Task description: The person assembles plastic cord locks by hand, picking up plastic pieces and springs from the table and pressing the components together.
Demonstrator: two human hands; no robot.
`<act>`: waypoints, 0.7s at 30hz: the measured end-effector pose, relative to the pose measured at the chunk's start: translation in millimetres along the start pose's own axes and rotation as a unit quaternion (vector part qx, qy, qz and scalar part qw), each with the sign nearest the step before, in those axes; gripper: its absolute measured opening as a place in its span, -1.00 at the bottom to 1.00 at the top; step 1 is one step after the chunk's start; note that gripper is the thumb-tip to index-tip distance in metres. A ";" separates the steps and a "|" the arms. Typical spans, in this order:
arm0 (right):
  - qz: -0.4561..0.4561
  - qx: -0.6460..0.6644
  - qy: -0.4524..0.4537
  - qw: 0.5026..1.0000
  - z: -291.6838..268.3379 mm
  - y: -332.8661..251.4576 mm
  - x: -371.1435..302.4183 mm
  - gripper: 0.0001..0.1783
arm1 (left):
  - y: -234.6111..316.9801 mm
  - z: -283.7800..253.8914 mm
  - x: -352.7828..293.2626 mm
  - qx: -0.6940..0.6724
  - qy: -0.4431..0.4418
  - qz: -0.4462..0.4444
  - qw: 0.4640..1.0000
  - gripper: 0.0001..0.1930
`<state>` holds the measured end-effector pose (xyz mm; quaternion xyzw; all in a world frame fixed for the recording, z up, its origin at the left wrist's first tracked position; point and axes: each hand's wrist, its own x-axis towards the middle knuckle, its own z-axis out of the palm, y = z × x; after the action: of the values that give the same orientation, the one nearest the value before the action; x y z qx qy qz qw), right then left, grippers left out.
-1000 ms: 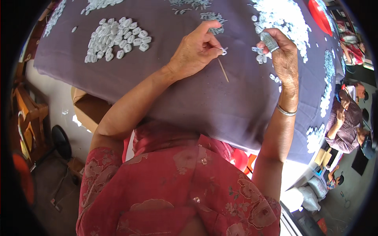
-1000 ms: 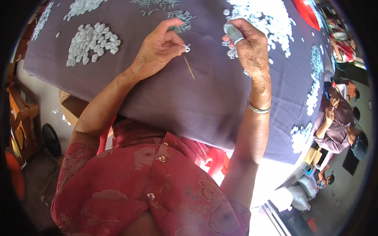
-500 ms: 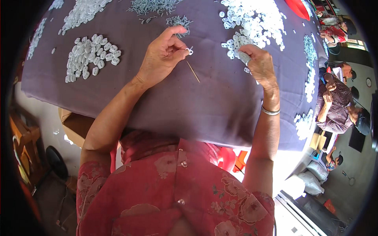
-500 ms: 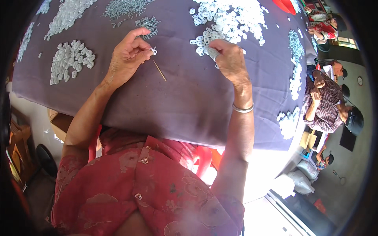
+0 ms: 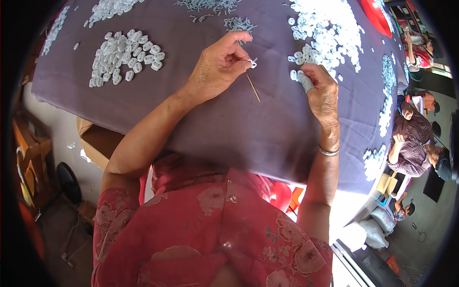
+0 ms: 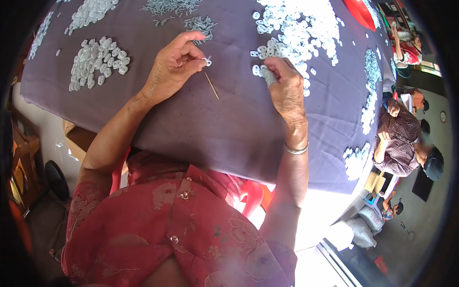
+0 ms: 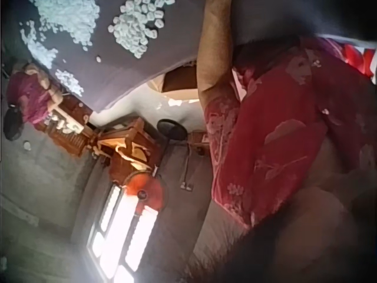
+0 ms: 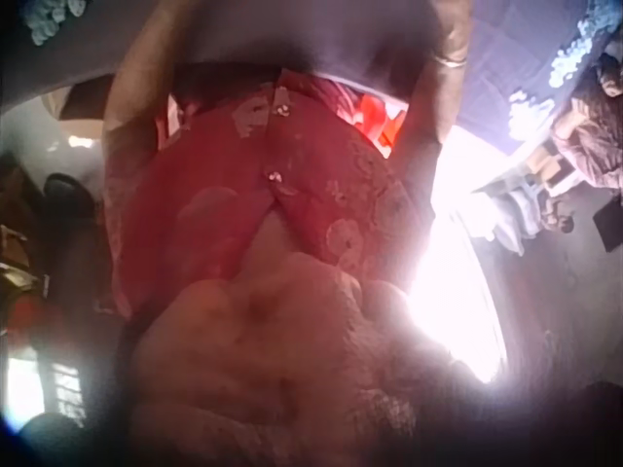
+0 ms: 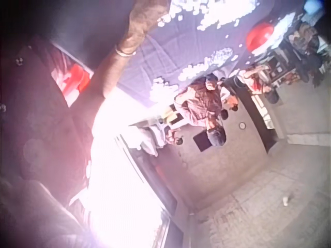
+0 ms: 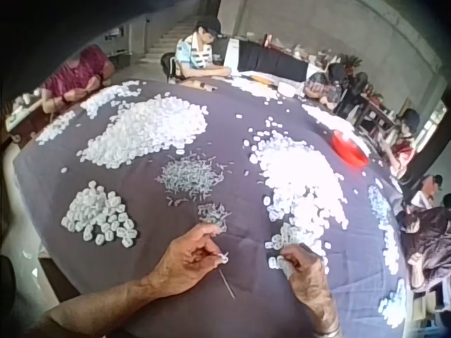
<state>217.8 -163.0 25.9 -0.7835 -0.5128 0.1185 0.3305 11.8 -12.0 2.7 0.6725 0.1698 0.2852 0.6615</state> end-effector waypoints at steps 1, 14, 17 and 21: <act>-0.001 0.002 -0.001 1.000 -0.4 2.0 0.8 -0.79 | 0.8 0.3 0.0 0.002 0.002 -0.001 1.000 -0.57; -0.025 0.277 -0.106 0.955 36.7 -52.5 40.2 -0.89 | -2.9 0.8 0.7 -0.013 0.003 0.010 1.000 -0.54; -0.010 0.301 -0.097 0.948 45.9 -55.5 37.5 -0.86 | -4.6 0.5 1.2 -0.007 0.007 0.006 1.000 -0.54; -0.022 0.320 -0.111 0.941 45.6 -51.1 33.5 -0.78 | -2.9 0.3 1.1 0.015 0.011 0.003 1.000 -0.54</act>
<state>171.8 -102.3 29.3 -0.6065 -0.4984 0.3550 0.5077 13.3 -11.4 0.0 0.6795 0.1788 0.2922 0.6488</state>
